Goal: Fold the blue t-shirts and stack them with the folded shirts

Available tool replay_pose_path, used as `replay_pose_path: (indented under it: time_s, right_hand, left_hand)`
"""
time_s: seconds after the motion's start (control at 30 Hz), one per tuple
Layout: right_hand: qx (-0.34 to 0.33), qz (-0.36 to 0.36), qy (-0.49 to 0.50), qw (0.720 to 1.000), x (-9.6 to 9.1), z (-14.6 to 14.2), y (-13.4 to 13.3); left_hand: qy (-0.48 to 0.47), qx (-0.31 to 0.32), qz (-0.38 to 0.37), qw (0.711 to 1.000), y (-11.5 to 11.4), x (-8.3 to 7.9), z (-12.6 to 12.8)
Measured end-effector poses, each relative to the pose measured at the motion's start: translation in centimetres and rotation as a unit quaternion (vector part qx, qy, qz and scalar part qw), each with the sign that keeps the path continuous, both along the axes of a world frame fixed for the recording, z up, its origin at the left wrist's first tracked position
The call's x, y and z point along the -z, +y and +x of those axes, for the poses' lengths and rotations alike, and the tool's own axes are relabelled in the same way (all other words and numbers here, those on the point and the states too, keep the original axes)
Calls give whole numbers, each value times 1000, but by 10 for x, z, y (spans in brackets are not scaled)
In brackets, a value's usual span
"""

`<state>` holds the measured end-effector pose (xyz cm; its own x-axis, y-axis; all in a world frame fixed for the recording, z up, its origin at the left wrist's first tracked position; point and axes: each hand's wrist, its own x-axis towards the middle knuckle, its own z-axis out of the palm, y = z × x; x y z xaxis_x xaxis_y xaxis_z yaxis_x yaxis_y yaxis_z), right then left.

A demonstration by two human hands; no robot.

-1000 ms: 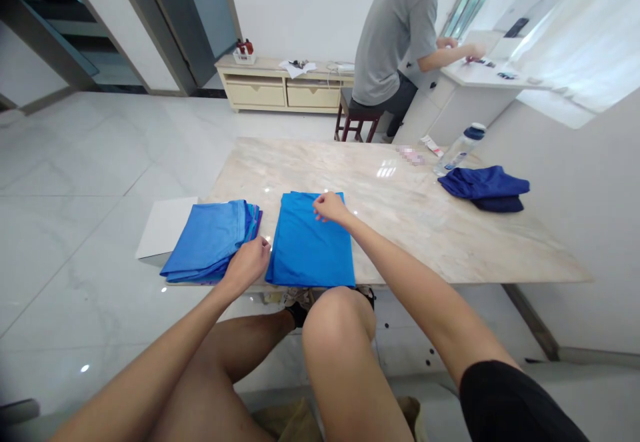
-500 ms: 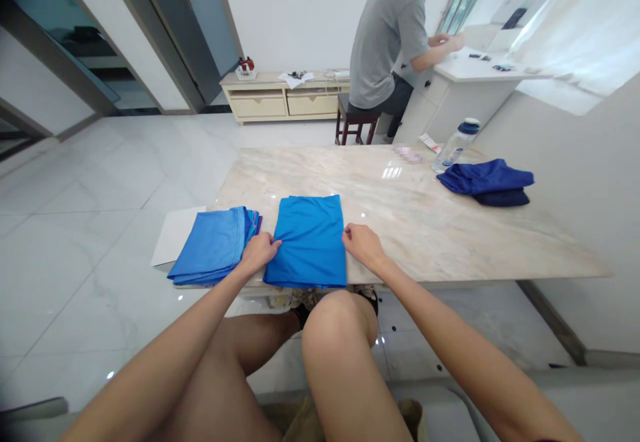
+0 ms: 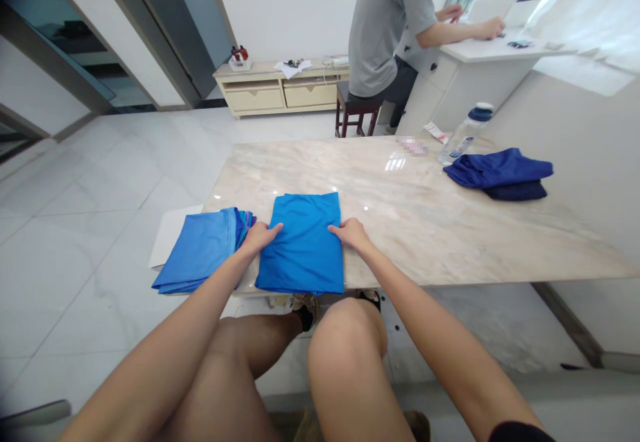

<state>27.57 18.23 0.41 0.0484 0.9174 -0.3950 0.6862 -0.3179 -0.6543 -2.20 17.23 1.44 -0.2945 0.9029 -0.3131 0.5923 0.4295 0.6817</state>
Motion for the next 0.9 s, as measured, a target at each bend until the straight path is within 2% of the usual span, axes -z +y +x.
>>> replay_pose_path:
  time_s: [0.17,0.3,0.4,0.5,0.57,0.63,0.77,0.83,0.9]
  right_hand:
    - [-9,-10,101,995,2,2,-4]
    - [-2,26,186,982,-4,11,-14]
    - [-23,69,222,972,-15,20,-21]
    - [-26,122,233,964,-31,27,-25]
    - [-9,150,245,958,-43,30,-27]
    - [16,171,242,955,-56,32,-27]
    - [64,222,196,953,-83,36,-30]
    - [58,260,191,945,-100,40,-32]
    - [40,303,170,937,-119,44,-36]
  left_hand:
    - [-112,-3,-7,994,-2,2,4]
    - [-195,13,-10,981,-11,-9,10]
    - [-263,32,0,964,-17,-20,13]
    - [-300,-6,52,952,-19,-31,16]
    - [-283,-62,104,951,-21,-40,18]
    - [-274,-87,151,946,-23,-51,20]
    - [-323,-2,225,919,-32,-78,18]
    - [-317,35,262,911,-37,-92,16]
    - [-288,42,297,909,-42,-106,15]
